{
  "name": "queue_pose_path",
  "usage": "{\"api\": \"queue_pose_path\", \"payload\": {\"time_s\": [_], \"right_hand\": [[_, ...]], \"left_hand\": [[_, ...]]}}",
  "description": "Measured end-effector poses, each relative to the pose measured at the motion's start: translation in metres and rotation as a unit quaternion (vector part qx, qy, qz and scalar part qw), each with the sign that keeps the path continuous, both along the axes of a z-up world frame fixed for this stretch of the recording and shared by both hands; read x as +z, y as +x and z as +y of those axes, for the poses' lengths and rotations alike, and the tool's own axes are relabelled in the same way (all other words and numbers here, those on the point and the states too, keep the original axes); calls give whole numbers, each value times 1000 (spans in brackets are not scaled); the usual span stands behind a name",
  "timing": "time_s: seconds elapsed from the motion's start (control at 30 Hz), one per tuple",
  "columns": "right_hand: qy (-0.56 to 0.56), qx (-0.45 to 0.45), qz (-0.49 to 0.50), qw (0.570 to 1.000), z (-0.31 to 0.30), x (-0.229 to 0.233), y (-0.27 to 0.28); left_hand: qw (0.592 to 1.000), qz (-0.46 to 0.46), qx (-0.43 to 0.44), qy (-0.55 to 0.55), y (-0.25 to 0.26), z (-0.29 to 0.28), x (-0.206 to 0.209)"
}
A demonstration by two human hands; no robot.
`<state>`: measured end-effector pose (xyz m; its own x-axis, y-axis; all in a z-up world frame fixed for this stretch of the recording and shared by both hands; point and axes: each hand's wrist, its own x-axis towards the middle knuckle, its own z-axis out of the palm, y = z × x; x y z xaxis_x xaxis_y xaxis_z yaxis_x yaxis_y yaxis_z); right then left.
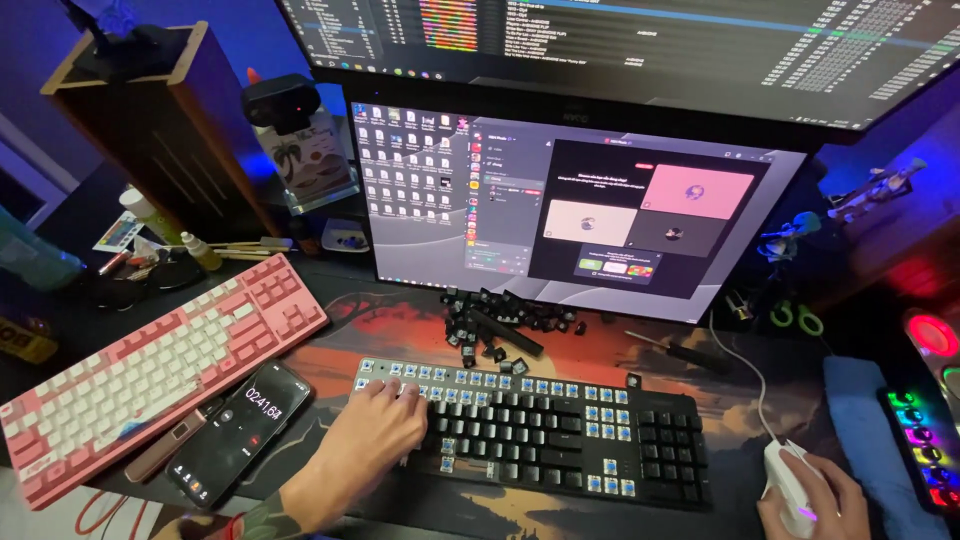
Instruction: Removing keycaps from a mechanical keyboard at a computer desk using fingers and a puller tool.
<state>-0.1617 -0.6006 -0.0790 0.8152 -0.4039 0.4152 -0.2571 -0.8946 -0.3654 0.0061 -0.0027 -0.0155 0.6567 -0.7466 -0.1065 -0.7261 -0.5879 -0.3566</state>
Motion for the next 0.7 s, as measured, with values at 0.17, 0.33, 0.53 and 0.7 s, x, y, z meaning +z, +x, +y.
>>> {"api": "queue_pose_path", "payload": {"time_s": [0.17,0.33,0.53,0.7], "right_hand": [[-13,-7,-11,1000,4,3,-1],[-26,0,-10,1000,9,14,0],[-40,-1,-39,998,17,16,-1],[-48,-8,-75,996,23,22,-1]], "left_hand": [[999,-6,11,29,7,-4,-15],[1000,4,2,24,11,2,-17],[998,-54,-26,-26,14,9,-21],[1000,-15,-12,11,22,13,-23]]}}
